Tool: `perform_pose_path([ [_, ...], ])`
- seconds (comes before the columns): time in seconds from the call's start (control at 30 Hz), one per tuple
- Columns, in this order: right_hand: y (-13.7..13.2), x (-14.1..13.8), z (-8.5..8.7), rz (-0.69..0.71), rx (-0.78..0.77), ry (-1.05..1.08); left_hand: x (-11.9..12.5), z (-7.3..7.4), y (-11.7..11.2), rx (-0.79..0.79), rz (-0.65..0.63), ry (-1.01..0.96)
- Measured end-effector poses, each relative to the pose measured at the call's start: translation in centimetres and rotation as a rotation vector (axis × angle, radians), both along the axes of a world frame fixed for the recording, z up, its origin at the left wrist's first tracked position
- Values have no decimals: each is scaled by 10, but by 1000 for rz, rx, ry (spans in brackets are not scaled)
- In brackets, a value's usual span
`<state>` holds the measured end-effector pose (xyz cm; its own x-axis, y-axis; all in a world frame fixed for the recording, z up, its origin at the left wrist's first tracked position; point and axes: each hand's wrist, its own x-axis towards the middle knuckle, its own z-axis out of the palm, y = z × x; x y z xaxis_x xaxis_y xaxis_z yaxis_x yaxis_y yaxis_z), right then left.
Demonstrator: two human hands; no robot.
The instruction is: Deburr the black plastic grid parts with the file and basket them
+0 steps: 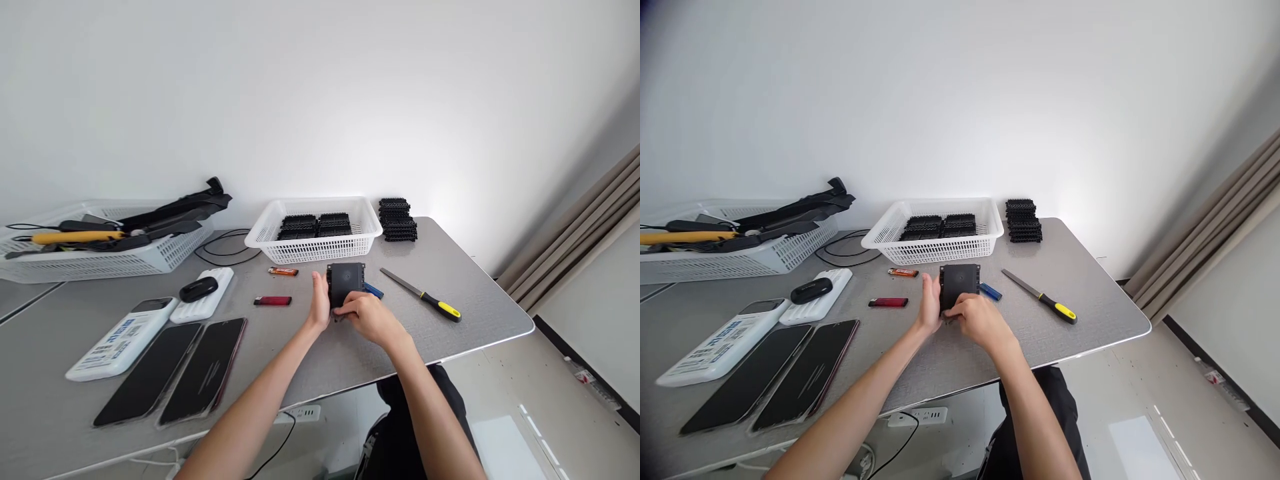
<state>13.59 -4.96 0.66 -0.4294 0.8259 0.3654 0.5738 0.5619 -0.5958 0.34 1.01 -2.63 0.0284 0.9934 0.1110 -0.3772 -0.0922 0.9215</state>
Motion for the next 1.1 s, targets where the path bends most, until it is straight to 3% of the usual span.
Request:
perform_pose_path([
  [0.1, -8, 11, 9, 77, -58, 4, -3, 0, 3, -42, 76, -37],
  [0.17, -11, 17, 16, 58, -59, 118, -4, -1, 4, -48, 143, -18],
  [0.27, -8, 19, 17, -141, -13, 373, -3, 0, 4, -8, 208, -1],
  [0.37, 2, 13, 6, -395, -5, 618, -1, 5, 1, 29, 183, -24],
  [0.47, 11, 4, -10, -447, -75, 756, 1, 10, -4, 26, 169, -67],
  [0.77, 26, -2, -34, -581, -90, 997, 2, 13, -15, 43, -41, 4],
  [0.97, 29, 18, -29, -669, 59, 970, -4, 16, -20, -89, -288, 26],
  [1.1, 26, 26, -23, -684, 69, 953, -10, 15, -18, -124, -472, 69],
])
